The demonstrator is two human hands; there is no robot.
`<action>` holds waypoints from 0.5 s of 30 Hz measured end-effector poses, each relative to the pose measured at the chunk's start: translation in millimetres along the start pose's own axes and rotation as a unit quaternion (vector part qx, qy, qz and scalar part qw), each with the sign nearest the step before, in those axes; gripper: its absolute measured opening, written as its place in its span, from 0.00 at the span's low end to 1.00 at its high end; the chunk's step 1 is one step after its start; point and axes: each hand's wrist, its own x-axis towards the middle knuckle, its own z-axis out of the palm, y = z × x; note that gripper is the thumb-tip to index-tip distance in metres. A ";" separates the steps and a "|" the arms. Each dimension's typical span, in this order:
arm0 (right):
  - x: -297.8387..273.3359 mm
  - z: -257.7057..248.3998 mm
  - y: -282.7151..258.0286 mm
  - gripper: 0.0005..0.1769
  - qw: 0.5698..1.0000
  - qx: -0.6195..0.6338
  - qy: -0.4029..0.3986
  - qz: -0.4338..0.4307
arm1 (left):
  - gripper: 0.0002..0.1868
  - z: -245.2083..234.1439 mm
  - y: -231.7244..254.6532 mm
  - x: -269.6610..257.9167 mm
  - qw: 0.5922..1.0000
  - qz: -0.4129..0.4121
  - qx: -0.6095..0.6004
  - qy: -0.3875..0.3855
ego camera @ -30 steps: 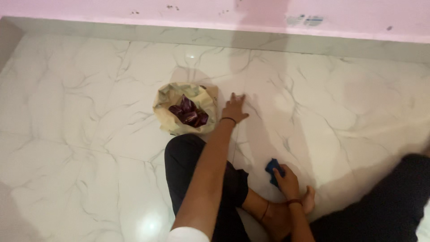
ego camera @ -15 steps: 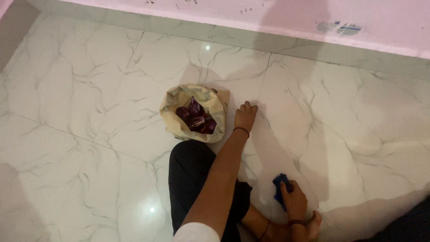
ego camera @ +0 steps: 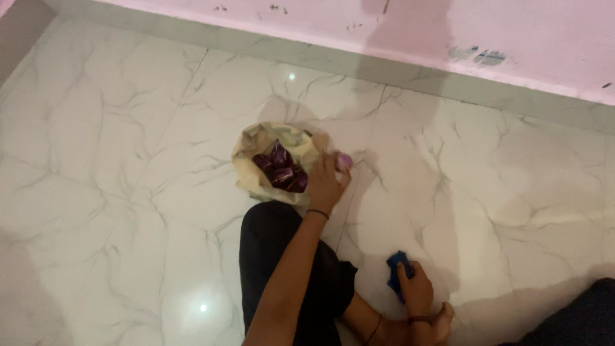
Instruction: The person sits on the floor and wipes red chilies and purple eggplants with a blue cloth. They place the cleaned chilies into a cloth bag, then proceed to wipe the eggplants and place them into the same bag.
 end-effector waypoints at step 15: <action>2.5 1.6 17.9 0.27 0.992 0.082 0.016 -0.094 | 0.34 -111.6 50.2 -68.7 0.999 0.001 0.036 -0.024</action>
